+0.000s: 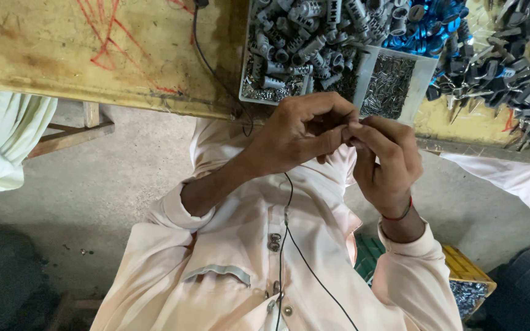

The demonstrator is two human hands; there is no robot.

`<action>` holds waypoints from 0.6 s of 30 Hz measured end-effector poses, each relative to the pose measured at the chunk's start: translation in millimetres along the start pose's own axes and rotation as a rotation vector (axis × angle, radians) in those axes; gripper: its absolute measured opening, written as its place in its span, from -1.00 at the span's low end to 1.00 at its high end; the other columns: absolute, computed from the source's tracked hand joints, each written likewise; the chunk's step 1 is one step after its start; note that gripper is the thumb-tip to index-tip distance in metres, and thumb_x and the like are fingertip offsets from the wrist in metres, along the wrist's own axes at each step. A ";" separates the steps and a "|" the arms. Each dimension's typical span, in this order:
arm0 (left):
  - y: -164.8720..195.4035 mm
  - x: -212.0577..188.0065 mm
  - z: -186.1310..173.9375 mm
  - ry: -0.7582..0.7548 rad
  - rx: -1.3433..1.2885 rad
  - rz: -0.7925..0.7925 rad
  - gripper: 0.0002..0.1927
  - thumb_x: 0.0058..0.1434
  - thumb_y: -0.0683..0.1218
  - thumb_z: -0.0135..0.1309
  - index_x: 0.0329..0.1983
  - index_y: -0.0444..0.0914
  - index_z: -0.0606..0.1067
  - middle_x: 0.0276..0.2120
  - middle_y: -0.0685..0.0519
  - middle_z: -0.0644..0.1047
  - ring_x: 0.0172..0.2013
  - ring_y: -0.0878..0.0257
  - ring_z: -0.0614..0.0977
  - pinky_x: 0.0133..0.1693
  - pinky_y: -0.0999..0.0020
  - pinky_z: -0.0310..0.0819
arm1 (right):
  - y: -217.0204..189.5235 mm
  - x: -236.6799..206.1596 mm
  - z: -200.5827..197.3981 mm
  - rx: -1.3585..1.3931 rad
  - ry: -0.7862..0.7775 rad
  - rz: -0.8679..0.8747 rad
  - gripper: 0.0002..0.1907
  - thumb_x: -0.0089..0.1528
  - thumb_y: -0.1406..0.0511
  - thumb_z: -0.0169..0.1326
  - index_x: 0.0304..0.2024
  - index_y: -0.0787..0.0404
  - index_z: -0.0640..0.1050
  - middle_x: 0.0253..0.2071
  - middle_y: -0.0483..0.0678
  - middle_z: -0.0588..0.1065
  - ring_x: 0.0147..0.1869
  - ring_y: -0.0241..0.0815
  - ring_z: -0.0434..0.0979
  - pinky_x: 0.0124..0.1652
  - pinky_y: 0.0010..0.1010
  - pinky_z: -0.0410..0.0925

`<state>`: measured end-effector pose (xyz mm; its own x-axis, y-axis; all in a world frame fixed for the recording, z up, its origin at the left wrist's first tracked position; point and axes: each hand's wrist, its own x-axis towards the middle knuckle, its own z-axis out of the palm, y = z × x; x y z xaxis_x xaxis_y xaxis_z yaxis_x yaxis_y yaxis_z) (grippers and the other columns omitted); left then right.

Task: The person sits at a workbench assembling wall plugs, picking gray plastic anchors from a compartmented tray, pressing metal pins into each anchor by hand, and placing finished units aside. They occasionally use pliers to grip or adjust components and reach into the tray for more parts.

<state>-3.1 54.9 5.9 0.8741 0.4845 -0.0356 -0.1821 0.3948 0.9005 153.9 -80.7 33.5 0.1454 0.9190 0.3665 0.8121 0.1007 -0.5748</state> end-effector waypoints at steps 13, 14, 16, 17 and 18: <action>-1.6 -13.9 -0.8 -0.080 -0.026 -0.065 -0.69 0.46 0.02 0.09 0.03 -0.33 0.51 -0.24 0.11 0.62 -0.29 0.50 0.58 -0.29 0.56 0.52 | -2.7 -20.0 6.2 0.798 -0.023 0.347 -0.78 0.44 0.59 0.00 0.10 0.32 0.37 -0.01 0.04 0.40 -0.14 -0.33 0.53 -0.21 -0.53 0.50; -2.5 -15.8 -0.1 -0.070 -0.022 -0.035 -0.69 0.49 0.02 0.08 0.05 -0.33 0.50 -0.19 0.12 0.62 -0.23 0.50 0.62 -0.24 0.56 0.55 | -0.6 -19.1 2.8 0.916 -0.052 0.411 -0.78 0.44 0.55 -0.01 0.11 0.31 0.35 -0.01 0.03 0.40 -0.14 -0.34 0.53 -0.21 -0.53 0.50; -5.8 -17.3 1.0 -0.082 -0.118 -0.157 -0.70 0.42 0.01 0.10 -0.01 -0.34 0.49 -0.35 0.16 0.51 -0.40 0.50 0.51 -0.38 0.55 0.45 | 6.3 -12.4 -7.2 0.920 -0.026 0.459 -0.83 0.47 0.50 -0.02 0.10 0.30 0.36 -0.06 0.00 0.43 -0.19 -0.35 0.54 -0.23 -0.55 0.48; -7.6 -18.3 1.5 -0.088 -0.166 -0.217 -0.70 0.38 0.00 0.11 -0.04 -0.34 0.48 -0.42 0.17 0.46 -0.49 0.50 0.45 -0.45 0.55 0.40 | 10.8 -6.9 -13.3 0.806 0.031 0.444 -0.89 0.50 0.48 -0.02 0.08 0.30 0.39 -0.11 -0.01 0.46 -0.23 -0.36 0.54 -0.26 -0.55 0.46; -9.6 -19.3 2.4 -0.093 -0.190 -0.217 -0.70 0.38 -0.01 0.11 -0.04 -0.35 0.48 -0.40 0.17 0.46 -0.46 0.49 0.46 -0.43 0.54 0.42 | 15.2 -0.2 -17.4 0.643 0.034 0.424 -0.92 0.53 0.48 0.01 0.06 0.31 0.43 -0.13 -0.01 0.47 -0.24 -0.35 0.54 -0.27 -0.55 0.44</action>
<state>-17.1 39.8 -1.0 0.9377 0.3025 -0.1711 -0.0593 0.6244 0.7789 176.1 -85.9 37.5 0.3964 0.9174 0.0364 0.1967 -0.0461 -0.9794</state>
